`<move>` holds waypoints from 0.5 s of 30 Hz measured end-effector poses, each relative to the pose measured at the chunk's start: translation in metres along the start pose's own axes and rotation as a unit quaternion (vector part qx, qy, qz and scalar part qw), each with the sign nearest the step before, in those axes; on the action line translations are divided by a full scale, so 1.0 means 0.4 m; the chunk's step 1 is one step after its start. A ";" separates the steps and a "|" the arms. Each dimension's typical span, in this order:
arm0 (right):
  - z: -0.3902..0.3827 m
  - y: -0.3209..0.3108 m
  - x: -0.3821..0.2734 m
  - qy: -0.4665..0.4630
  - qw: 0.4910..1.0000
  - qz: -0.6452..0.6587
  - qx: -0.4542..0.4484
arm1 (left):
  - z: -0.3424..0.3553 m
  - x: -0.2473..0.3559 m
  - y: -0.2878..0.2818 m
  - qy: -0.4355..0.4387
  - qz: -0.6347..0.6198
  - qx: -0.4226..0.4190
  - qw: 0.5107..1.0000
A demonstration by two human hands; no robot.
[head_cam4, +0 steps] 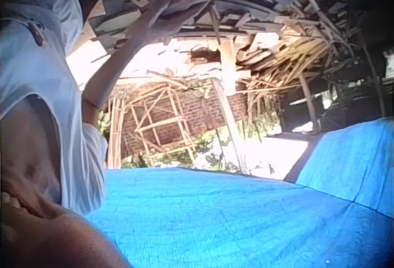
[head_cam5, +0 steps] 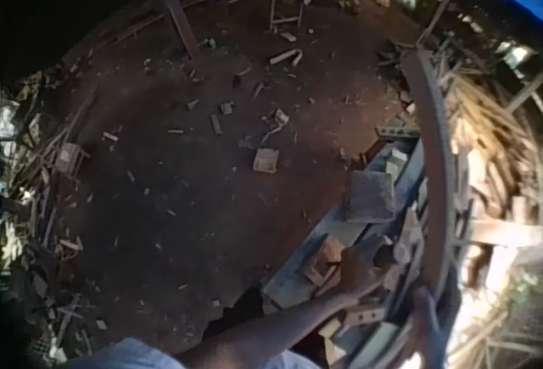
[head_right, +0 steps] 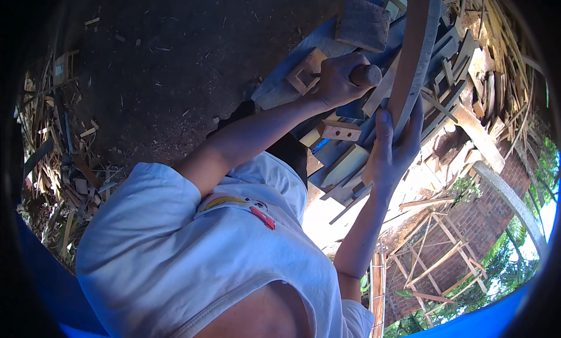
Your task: Handling and inspecting wooden planks in a woodworking shop.
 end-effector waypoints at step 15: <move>0.024 0.009 0.009 -0.070 0.995 -0.063 -0.025 | -0.026 -0.028 0.003 -0.019 0.023 0.008 1.000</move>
Point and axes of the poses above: each hand's wrist, its own z-axis towards the middle knuckle, its own y-axis out of the palm, x = y × z, the point moved 3 cm from there along z, towards the middle knuckle, and after that the axes turned 11 degrees about -x, right-handed, at the moved point
